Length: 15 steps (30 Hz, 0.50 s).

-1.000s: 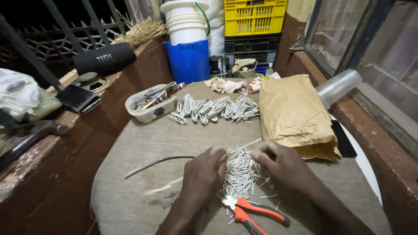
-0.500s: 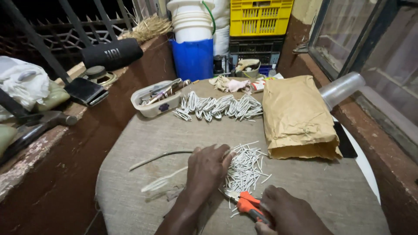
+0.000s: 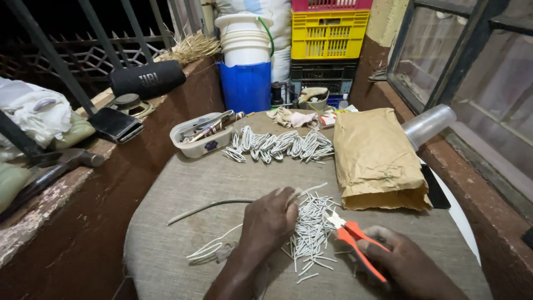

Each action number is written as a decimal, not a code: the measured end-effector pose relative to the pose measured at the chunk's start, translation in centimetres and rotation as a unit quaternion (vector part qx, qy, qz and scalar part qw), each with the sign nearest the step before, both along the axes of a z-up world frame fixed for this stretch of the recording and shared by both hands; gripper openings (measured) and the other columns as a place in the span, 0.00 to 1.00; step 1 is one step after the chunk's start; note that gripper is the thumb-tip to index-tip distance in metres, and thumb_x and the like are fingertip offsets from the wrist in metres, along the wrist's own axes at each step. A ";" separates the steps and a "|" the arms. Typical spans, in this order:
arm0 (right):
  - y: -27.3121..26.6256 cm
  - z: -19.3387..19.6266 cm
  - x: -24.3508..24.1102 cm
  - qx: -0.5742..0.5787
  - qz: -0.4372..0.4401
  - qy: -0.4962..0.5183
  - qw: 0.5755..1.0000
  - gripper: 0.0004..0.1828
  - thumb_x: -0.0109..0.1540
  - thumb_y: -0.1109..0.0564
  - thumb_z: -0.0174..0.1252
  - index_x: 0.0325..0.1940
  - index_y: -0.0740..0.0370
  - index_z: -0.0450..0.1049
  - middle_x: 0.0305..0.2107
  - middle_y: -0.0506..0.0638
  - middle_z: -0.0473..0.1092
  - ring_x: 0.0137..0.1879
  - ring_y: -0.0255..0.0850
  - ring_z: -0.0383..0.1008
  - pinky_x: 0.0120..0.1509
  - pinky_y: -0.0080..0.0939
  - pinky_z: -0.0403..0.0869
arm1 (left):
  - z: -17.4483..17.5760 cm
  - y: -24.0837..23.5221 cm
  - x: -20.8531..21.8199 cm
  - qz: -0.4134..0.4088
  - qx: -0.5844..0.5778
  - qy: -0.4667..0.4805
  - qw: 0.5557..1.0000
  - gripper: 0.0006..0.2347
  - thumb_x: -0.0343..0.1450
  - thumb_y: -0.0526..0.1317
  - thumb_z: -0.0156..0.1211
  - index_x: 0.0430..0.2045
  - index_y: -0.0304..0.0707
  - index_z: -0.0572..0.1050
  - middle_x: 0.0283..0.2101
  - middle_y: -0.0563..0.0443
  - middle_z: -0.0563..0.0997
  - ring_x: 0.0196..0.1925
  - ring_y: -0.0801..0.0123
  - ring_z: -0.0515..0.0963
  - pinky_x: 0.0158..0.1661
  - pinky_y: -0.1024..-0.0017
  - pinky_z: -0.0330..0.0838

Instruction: Cutting a long white wire into small, uniform segments using hand-held wire cutters.

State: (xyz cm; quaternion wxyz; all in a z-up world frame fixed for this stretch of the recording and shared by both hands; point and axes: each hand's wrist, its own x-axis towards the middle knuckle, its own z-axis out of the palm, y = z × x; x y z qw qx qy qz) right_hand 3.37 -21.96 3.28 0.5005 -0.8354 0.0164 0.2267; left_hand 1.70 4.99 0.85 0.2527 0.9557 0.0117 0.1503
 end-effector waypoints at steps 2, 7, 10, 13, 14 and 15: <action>-1.0 -0.8 1.3 -0.096 0.024 -0.046 0.994 0.17 0.63 0.46 0.65 0.49 0.53 0.91 0.36 0.47 0.88 0.42 0.36 0.81 0.52 0.34 0.71 | 0.0 -0.1 0.0 0.002 0.001 -0.022 1.000 0.15 0.78 0.48 0.49 0.56 0.51 0.78 0.41 0.51 0.85 0.35 0.57 0.82 0.37 0.54 0.75; -2.4 -2.6 2.8 -0.268 0.034 -0.112 0.956 0.26 0.60 0.36 0.64 0.62 0.36 0.86 0.54 0.39 0.87 0.61 0.34 0.86 0.66 0.34 0.74 | -0.7 -0.6 0.2 -0.014 0.002 -0.085 0.996 0.14 0.76 0.49 0.55 0.49 0.48 0.82 0.37 0.48 0.87 0.35 0.51 0.83 0.34 0.49 0.73; -1.1 -0.9 1.2 -0.362 0.041 -0.134 0.922 0.18 0.62 0.33 0.62 0.50 0.38 0.84 0.45 0.39 0.85 0.53 0.38 0.85 0.57 0.41 0.76 | -1.0 -0.8 0.3 -0.018 -0.023 -0.017 0.999 0.10 0.78 0.44 0.51 0.46 0.45 0.79 0.33 0.53 0.80 0.29 0.65 0.76 0.31 0.62 0.71; -0.7 -1.0 0.4 -0.412 0.036 -0.123 0.902 0.34 0.51 0.22 0.72 0.39 0.48 0.71 0.35 0.46 0.82 0.44 0.43 0.81 0.51 0.42 0.71 | -0.9 -0.6 0.2 -0.027 -0.026 -0.070 0.997 0.06 0.74 0.38 0.51 0.39 0.39 0.75 0.32 0.45 0.78 0.29 0.55 0.76 0.31 0.53 0.70; -1.4 -2.7 1.4 -0.459 0.111 -0.149 0.869 0.36 0.51 0.15 0.67 0.46 0.40 0.73 0.43 0.39 0.78 0.52 0.37 0.79 0.55 0.42 0.74 | -0.9 -0.5 0.1 -0.026 -0.019 -0.095 0.995 0.07 0.74 0.39 0.52 0.40 0.40 0.76 0.32 0.46 0.79 0.29 0.54 0.77 0.30 0.52 0.70; -2.5 -4.5 2.2 -0.503 0.181 -0.172 0.827 0.39 0.52 0.10 0.63 0.52 0.33 0.75 0.50 0.33 0.73 0.60 0.32 0.76 0.60 0.42 0.77 | -1.1 -0.8 0.1 -0.029 -0.015 -0.120 0.992 0.07 0.74 0.39 0.52 0.40 0.42 0.77 0.32 0.46 0.80 0.28 0.53 0.78 0.29 0.52 0.71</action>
